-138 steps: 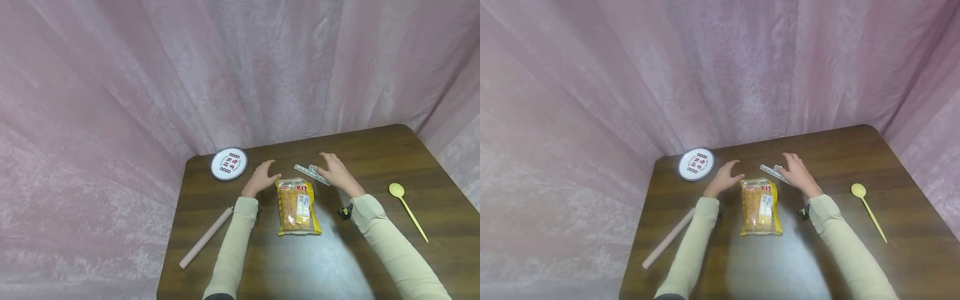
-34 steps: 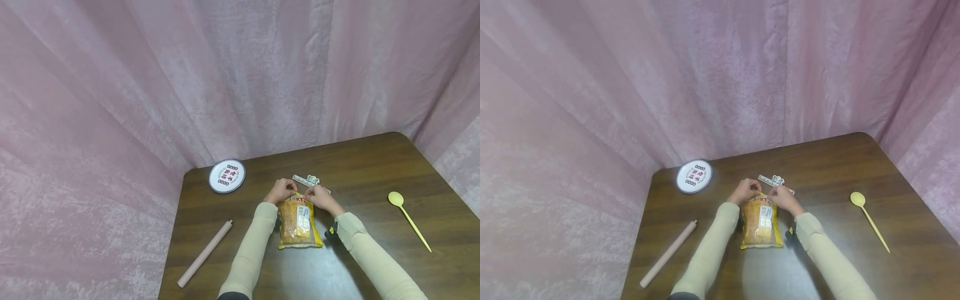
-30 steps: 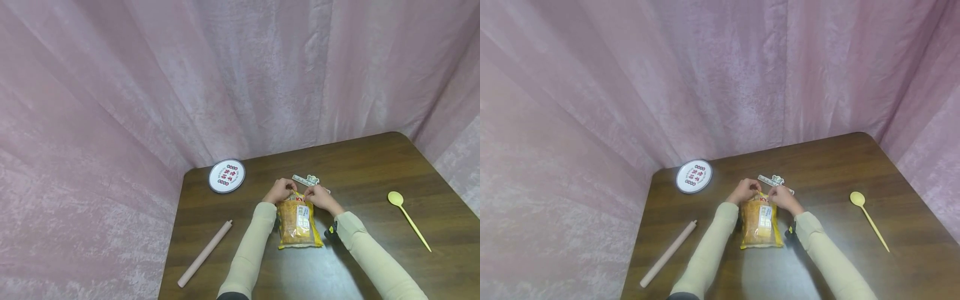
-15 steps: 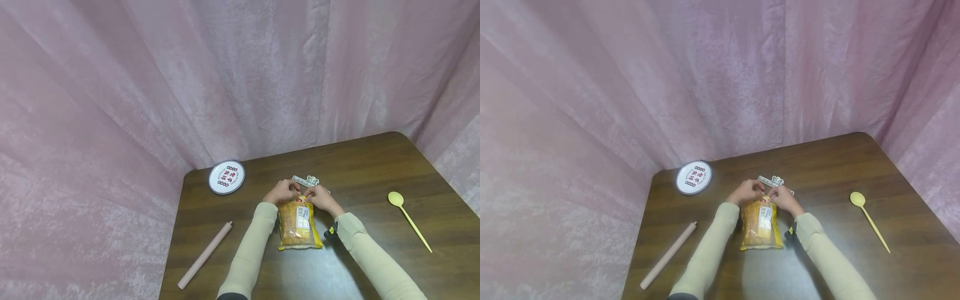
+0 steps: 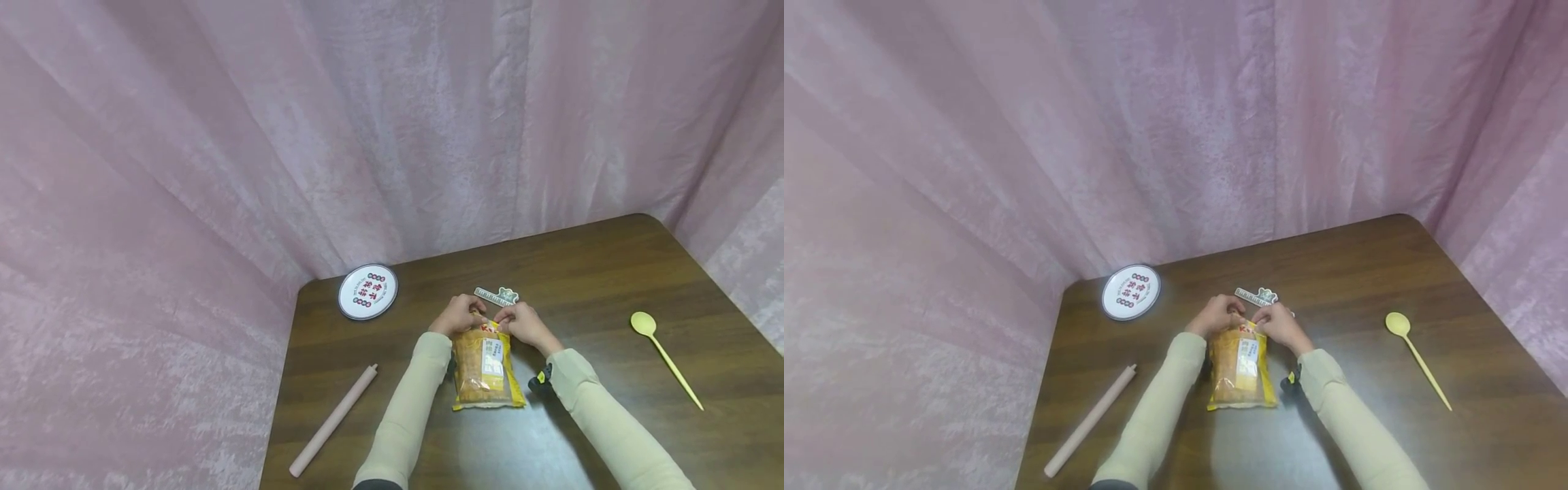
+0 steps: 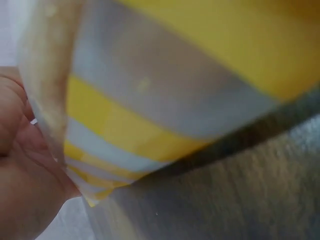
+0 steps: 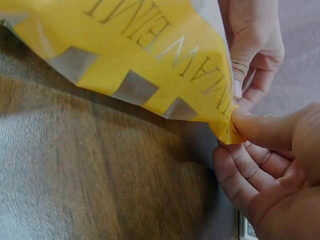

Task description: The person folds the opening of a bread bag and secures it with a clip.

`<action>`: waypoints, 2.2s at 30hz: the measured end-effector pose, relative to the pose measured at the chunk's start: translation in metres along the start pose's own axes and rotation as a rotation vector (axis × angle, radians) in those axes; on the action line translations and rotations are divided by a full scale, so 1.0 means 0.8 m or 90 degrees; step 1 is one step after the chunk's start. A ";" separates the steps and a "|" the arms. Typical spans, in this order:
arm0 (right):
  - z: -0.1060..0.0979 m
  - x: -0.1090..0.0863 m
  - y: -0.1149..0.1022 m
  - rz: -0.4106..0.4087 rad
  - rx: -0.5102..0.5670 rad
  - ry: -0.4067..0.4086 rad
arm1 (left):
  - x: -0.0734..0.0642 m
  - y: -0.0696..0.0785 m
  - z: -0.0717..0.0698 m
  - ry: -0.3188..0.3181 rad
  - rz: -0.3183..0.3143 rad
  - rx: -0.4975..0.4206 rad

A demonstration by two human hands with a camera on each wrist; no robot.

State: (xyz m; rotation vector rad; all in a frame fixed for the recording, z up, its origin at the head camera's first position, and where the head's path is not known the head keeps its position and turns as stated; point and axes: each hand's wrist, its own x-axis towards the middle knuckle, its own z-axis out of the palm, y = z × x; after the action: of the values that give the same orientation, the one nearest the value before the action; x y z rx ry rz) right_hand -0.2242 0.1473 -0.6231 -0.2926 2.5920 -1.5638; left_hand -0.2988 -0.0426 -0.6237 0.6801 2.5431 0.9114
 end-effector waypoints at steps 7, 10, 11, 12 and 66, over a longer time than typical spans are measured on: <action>0.002 -0.002 -0.003 -0.003 0.015 -0.001 | -0.004 -0.013 -0.003 0.049 -0.026 0.037; 0.001 -0.004 -0.003 0.002 0.014 -0.001 | -0.008 -0.013 -0.005 0.052 -0.032 0.017; 0.001 -0.004 -0.003 0.003 0.013 0.000 | -0.009 -0.013 -0.005 0.053 -0.034 0.012; 0.000 -0.004 -0.003 0.006 0.011 -0.001 | -0.010 -0.013 -0.005 0.053 -0.033 0.005; -0.042 0.062 0.010 0.108 -0.255 0.050 | -0.030 0.010 -0.021 0.081 -0.009 -0.045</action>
State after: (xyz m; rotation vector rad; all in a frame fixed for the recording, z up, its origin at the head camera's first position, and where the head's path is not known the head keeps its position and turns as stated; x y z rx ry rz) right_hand -0.2793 0.1691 -0.6137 -0.0361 2.8878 -1.0168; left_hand -0.2840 -0.0585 -0.6022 0.6012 2.6077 1.0654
